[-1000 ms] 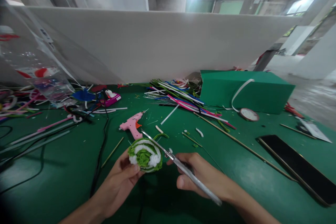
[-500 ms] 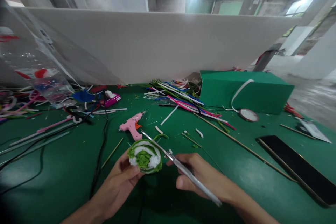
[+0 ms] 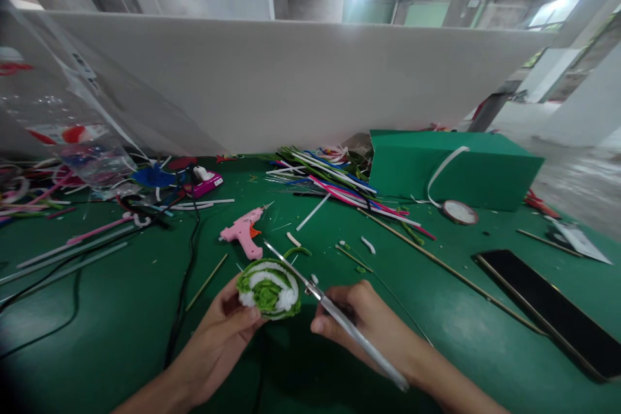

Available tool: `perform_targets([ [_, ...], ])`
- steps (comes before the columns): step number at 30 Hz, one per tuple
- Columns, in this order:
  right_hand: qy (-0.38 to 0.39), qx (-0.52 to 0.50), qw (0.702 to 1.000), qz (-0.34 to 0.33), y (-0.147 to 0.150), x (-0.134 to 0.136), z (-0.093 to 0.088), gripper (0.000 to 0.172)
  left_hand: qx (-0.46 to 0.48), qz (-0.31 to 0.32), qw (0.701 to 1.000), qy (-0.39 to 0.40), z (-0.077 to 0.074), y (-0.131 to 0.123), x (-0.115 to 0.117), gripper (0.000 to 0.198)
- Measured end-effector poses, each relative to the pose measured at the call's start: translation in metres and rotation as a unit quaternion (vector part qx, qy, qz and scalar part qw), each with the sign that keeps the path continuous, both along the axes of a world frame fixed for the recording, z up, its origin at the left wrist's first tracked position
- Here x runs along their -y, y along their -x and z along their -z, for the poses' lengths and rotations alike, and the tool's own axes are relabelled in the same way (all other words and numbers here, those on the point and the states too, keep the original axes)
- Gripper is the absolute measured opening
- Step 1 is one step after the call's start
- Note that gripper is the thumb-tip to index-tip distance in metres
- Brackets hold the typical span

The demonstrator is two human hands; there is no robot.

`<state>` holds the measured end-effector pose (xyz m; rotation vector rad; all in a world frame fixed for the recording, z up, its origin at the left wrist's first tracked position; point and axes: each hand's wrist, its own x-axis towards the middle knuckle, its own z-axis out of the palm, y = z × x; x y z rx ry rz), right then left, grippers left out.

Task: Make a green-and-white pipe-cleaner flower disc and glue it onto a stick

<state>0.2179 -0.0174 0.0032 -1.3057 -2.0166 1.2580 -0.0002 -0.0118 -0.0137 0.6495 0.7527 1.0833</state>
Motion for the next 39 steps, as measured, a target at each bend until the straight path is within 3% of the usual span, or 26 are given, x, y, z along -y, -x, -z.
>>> perform_targets([
  [5,-0.034,-0.005,0.997,0.068,-0.003,-0.004,0.008,0.049,-0.009,0.005,1.000,-0.004,0.001,0.000,0.001,0.021],
  [8,-0.015,-0.056,0.993,0.099,-0.009,-0.008,0.009,0.049,-0.019,0.004,1.000,0.006,0.001,0.001,0.002,0.023],
  [11,0.013,-0.178,0.980,0.087,-0.012,-0.010,0.011,0.054,-0.044,0.017,0.999,0.017,-0.001,0.002,0.003,0.026],
  [14,0.039,-0.273,0.960,0.050,-0.008,-0.009,0.011,0.050,-0.092,0.071,0.993,0.001,-0.001,0.001,0.004,0.021],
  [20,0.127,-0.288,0.949,0.019,0.004,-0.003,0.008,0.030,-0.143,0.138,0.979,-0.040,0.000,-0.001,0.007,0.021],
  [25,0.146,-0.247,0.958,0.020,0.008,0.000,0.015,0.026,-0.157,0.122,0.980,-0.035,-0.001,-0.002,0.007,0.020],
  [29,0.132,-0.268,0.953,0.049,0.012,0.001,0.020,0.022,-0.116,0.090,0.989,0.027,-0.001,-0.001,0.007,0.031],
  [33,0.135,-0.339,0.926,0.102,0.016,0.001,0.024,0.022,-0.042,0.082,0.992,0.082,0.001,0.000,0.006,0.030],
  [39,0.163,-0.423,0.876,0.163,0.017,-0.004,0.029,0.021,-0.027,0.078,0.995,0.052,0.000,-0.003,0.003,0.022],
])
